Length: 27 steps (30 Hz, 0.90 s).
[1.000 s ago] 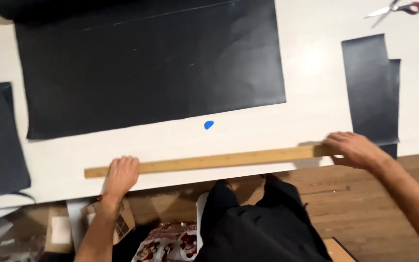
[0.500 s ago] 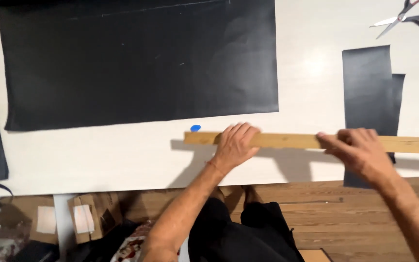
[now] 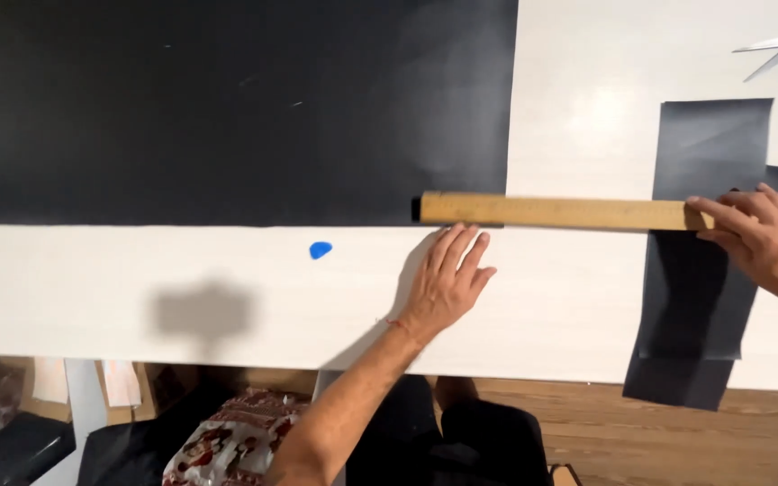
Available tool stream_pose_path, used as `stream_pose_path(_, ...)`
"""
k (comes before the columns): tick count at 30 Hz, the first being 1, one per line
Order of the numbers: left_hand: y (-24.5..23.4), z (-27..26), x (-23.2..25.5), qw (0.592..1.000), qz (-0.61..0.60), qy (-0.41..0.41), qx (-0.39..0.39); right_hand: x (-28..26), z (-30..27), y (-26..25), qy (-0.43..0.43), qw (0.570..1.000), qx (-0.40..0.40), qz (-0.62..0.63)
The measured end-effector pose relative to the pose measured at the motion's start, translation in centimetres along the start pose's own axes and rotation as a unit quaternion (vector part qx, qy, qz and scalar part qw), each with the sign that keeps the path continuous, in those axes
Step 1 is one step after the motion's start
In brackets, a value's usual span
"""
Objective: Measuring, marking, and cutting a piece of black leather material on a workshop table.
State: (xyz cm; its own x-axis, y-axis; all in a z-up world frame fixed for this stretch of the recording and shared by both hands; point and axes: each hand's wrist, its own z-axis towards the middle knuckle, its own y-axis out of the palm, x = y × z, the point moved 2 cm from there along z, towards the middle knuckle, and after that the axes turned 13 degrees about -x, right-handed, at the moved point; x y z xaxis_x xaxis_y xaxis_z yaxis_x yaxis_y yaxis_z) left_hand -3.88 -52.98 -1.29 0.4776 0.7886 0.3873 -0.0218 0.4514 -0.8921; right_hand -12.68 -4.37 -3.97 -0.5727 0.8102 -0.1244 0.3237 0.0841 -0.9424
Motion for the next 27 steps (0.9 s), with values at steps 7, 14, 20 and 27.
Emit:
stream_pose_path(7,0.0,0.7,-1.5,0.995,0.020,-0.043,-0.084,-3.7,4.1,-3.3,-0.040,0.999,0.015,0.003)
stream_pose_path(14,1.7,0.4,-1.7,0.983,0.050,-0.071,-0.162,-4.8,2.3,-2.9,-0.017,0.997,0.021,-0.078)
stream_pose_path(20,1.8,0.3,-1.7,0.982,0.071,-0.076,-0.159,-6.3,1.6,-2.7,-0.020,0.998,0.038,-0.055)
stream_pose_path(27,1.7,0.1,-1.5,0.981,0.074,-0.095,-0.154,-6.4,1.5,-2.2,-0.005,0.996,0.030,-0.080)
